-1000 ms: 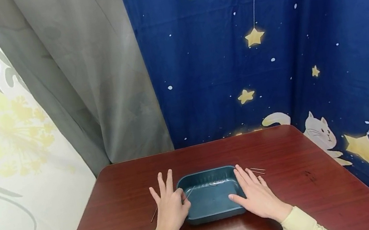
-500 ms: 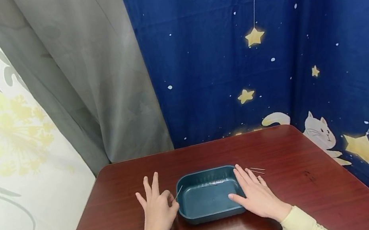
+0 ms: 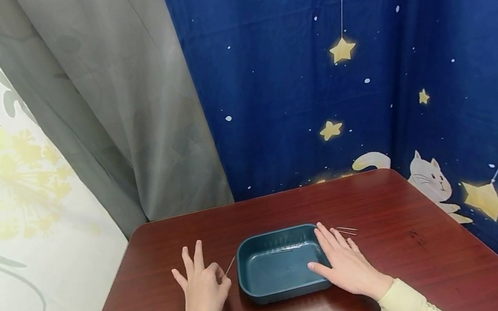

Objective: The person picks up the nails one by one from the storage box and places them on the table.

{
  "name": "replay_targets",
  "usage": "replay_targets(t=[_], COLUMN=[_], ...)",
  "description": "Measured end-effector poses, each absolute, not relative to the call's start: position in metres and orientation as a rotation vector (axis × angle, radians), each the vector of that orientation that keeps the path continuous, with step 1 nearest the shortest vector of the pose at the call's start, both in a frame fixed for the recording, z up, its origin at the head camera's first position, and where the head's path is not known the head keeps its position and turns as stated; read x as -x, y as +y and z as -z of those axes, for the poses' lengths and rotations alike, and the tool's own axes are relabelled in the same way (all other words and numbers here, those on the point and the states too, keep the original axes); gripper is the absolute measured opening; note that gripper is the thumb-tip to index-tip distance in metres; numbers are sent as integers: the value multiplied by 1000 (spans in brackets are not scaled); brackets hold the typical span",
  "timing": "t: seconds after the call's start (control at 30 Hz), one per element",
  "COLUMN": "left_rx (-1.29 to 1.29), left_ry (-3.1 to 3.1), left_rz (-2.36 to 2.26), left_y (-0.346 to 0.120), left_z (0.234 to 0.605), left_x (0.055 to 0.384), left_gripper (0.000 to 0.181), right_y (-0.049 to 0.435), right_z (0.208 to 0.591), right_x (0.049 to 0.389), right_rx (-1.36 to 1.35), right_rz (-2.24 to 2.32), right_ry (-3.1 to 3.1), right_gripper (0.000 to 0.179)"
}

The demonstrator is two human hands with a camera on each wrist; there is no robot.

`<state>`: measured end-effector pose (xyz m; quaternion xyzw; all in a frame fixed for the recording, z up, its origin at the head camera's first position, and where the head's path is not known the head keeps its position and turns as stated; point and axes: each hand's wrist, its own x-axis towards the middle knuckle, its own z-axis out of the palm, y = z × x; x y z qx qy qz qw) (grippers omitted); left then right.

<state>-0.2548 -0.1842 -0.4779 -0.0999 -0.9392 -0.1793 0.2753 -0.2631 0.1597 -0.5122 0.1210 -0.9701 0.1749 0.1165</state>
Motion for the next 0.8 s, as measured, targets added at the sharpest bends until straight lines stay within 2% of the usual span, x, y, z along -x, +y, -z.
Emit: replay_targets(t=[0.8], left_rx=[90], left_ry=[-2734], left_rz=[446], left_y=[-218], left_z=[504], left_x=[262], left_gripper=[24], right_y=[160], right_z=[510], right_x=[262], right_rx=[-370], right_rz=[-531], right_ry=[-2836], right_gripper=[87])
